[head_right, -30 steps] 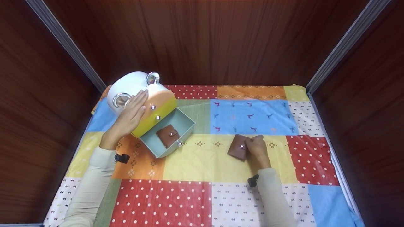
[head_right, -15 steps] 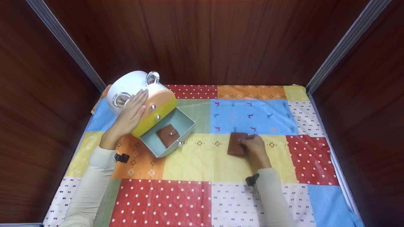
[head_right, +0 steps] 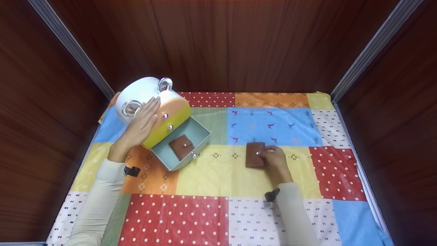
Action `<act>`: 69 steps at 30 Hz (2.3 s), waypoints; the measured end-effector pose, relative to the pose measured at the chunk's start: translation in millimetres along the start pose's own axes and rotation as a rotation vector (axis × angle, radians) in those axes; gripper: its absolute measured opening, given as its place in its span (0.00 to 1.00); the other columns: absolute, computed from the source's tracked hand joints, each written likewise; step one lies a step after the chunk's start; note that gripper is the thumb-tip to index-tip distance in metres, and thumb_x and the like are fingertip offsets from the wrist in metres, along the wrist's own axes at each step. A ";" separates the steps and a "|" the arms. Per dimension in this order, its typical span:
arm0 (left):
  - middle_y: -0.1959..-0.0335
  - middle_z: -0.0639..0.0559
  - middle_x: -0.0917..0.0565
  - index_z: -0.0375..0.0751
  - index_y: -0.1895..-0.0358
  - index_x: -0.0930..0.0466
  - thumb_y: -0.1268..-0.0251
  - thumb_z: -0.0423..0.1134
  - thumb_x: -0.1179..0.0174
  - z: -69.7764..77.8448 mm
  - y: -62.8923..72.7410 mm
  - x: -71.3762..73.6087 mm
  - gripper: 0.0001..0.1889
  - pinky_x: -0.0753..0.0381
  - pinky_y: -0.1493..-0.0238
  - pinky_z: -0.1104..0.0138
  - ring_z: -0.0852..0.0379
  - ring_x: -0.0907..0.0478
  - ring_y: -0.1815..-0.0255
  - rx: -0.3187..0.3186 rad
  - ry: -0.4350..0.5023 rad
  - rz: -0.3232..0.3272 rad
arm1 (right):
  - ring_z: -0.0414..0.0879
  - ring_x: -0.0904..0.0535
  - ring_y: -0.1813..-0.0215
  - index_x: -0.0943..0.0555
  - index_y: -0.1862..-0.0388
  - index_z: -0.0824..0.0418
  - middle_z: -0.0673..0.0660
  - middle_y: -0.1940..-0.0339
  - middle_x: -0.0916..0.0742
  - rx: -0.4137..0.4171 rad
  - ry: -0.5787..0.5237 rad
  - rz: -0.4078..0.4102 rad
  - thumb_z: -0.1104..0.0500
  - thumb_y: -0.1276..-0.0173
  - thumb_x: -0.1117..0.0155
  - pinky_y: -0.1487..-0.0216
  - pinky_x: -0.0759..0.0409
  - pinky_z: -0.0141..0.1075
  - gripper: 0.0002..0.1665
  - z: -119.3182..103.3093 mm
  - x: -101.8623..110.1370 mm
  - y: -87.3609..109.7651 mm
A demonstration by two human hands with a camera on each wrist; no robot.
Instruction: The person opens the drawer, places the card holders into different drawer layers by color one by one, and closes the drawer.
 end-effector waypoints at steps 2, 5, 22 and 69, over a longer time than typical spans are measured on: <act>0.11 0.52 0.47 0.44 0.13 0.48 0.09 0.48 0.63 0.1 0.3 -0.1 0.30 0.61 0.08 0.55 0.50 0.56 0.09 -0.002 0.003 0.003 | 0.34 0.25 0.71 0.23 0.31 0.75 0.44 0.72 0.15 0.011 0.034 0.030 0.58 0.24 0.31 0.68 0.24 0.29 0.30 -0.5 -0.8 0.1; 0.11 0.52 0.47 0.43 0.13 0.48 0.09 0.47 0.63 0.2 0.4 -0.3 0.30 0.61 0.08 0.55 0.50 0.56 0.09 -0.004 0.004 0.004 | 0.35 0.24 0.71 0.21 0.32 0.75 0.44 0.72 0.15 -0.001 0.039 0.054 0.56 0.24 0.31 0.69 0.23 0.29 0.30 -0.7 -2.1 -0.2; 0.11 0.51 0.47 0.43 0.13 0.48 0.09 0.48 0.63 -0.5 0.9 -0.3 0.30 0.62 0.08 0.55 0.49 0.56 0.09 -0.009 0.002 0.007 | 0.37 0.22 0.71 0.16 0.39 0.71 0.47 0.69 0.12 -0.004 0.035 0.147 0.54 0.23 0.31 0.71 0.19 0.32 0.24 -5.7 -2.7 -1.6; 0.11 0.50 0.46 0.41 0.14 0.47 0.09 0.48 0.63 -1.3 -0.2 -0.9 0.30 0.61 0.08 0.53 0.48 0.55 0.09 -0.019 0.002 0.019 | 0.33 0.14 0.60 0.21 0.32 0.75 0.51 0.57 0.09 0.146 -0.083 0.070 0.57 0.22 0.33 0.54 0.11 0.27 0.28 -84.5 -21.3 1.8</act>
Point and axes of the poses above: each hand's wrist, its own y-axis away from the middle knuckle, its own x-axis out of the back of the hand, z = x × y, the point moved 1 cm from there along -y, towards the middle knuckle
